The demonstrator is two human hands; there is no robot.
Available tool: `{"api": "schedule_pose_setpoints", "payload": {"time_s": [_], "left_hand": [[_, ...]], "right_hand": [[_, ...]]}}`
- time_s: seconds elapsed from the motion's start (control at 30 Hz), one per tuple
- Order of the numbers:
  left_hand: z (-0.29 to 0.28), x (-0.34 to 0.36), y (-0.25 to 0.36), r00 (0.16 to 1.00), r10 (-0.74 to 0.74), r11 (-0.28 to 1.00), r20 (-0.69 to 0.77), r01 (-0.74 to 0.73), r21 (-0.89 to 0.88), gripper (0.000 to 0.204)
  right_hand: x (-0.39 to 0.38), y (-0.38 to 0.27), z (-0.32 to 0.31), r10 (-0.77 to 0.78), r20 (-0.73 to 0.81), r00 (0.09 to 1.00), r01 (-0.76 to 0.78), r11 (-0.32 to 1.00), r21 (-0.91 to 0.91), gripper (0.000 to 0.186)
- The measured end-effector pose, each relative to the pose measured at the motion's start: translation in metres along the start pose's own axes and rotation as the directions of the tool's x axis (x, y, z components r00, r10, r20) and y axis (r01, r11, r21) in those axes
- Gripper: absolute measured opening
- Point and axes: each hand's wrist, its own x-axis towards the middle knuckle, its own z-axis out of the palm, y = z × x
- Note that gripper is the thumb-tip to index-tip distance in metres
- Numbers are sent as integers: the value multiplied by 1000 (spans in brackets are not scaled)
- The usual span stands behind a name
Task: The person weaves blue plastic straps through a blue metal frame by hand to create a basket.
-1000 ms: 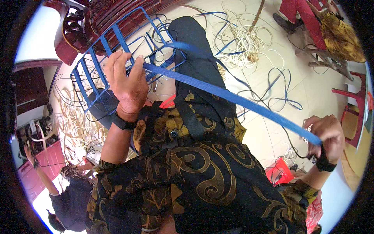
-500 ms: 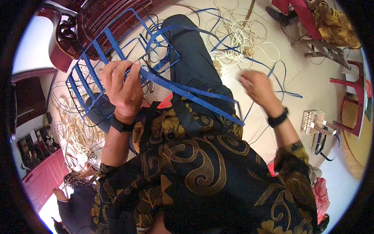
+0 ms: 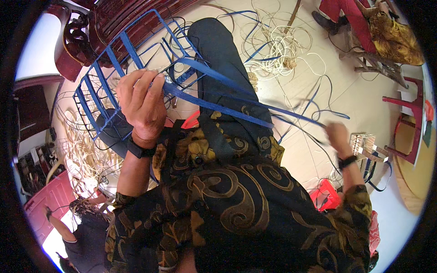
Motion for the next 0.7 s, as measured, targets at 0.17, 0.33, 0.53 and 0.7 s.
{"api": "schedule_pose_setpoints", "payload": {"time_s": [0.17,0.33,0.53,0.7], "left_hand": [[-3,1,0,1000,-5,1000,5,5,-5,23],[-2,0,-1,1000,-6,999,18,7,-36,22],[1,-1,-4,1000,-19,998,24,21,-65,21],[-4,1,-2,998,-51,998,31,53,-40,23]], "right_hand": [[-131,136,-67,633,-218,743,-557,404,-726,42],[50,-23,-49,98,-243,965,-83,994,72,32],[155,-351,-40,-518,-242,820,542,572,616,32],[161,-378,-32,-612,-40,790,490,590,642,31]]}}
